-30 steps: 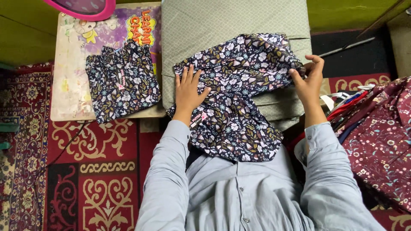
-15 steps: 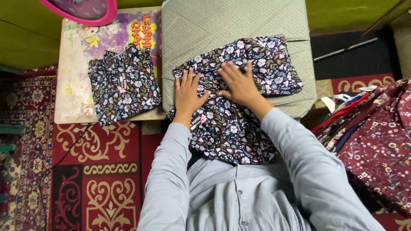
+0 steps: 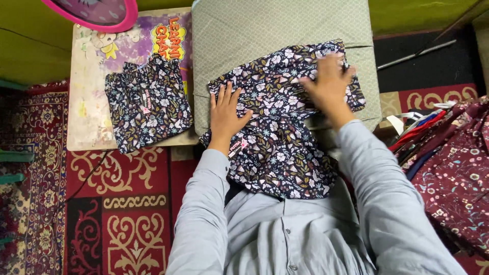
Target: Fold floral patterned shorts on a cushion.
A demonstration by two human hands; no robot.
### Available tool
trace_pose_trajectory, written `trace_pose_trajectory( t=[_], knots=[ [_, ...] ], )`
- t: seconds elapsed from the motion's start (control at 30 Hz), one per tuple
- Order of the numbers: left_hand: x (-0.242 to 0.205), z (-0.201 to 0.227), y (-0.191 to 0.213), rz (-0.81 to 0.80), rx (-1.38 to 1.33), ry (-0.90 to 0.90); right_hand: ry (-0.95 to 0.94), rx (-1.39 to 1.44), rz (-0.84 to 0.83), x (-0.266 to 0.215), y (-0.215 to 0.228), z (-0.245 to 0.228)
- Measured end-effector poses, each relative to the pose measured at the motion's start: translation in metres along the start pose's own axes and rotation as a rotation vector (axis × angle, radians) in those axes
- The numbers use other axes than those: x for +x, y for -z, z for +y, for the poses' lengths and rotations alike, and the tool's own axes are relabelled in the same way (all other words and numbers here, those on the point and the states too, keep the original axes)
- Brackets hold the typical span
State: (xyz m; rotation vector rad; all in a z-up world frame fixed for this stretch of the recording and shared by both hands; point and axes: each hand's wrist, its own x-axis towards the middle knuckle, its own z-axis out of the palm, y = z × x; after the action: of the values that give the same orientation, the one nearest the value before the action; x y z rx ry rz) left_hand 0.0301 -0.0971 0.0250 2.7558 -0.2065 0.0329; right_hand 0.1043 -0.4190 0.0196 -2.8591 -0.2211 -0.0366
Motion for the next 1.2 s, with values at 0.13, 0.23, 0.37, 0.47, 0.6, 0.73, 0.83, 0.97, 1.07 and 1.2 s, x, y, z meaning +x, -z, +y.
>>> trace_pose_trajectory(
  t=[0.13, 0.23, 0.37, 0.47, 0.6, 0.73, 0.83, 0.97, 1.07, 1.2],
  knots=[
    [-0.001, -0.003, 0.002, -0.002, 0.003, 0.006, 0.468, -0.048, -0.147, 0.009, -0.044, -0.066],
    [-0.002, -0.005, -0.001, 0.004, 0.001, -0.002, 0.532, -0.114, -0.024, 0.017, -0.048, -0.067],
    [-0.001, -0.001, -0.004, 0.069, 0.092, -0.046, 0.101, 0.103, -0.103, 0.040, 0.012, -0.027],
    [0.002, -0.002, -0.003, 0.078, 0.106, -0.037, 0.110, -0.043, 0.000, 0.068, -0.015, 0.024],
    [-0.001, -0.004, -0.003, 0.044, 0.121, -0.032, 0.114, -0.224, 0.243, 0.078, -0.027, 0.038],
    [-0.001, -0.011, -0.008, 0.114, 0.045, -0.015, 0.188, -0.436, 0.372, 0.054, -0.001, 0.021],
    [-0.001, -0.026, -0.022, 0.275, -0.054, -0.006, 0.136, -0.171, 0.074, -0.008, 0.030, -0.008],
    [0.013, -0.042, -0.012, 0.260, -0.082, 0.027, -0.035, -0.244, -0.535, -0.081, 0.049, -0.047],
    [0.021, -0.045, 0.013, 0.155, 0.031, -0.002, 0.311, -0.200, -0.292, -0.120, 0.021, -0.025],
    [0.030, -0.039, 0.053, 0.147, -0.070, -0.009, 0.228, 0.045, -0.626, -0.096, 0.052, -0.028]
  ],
)
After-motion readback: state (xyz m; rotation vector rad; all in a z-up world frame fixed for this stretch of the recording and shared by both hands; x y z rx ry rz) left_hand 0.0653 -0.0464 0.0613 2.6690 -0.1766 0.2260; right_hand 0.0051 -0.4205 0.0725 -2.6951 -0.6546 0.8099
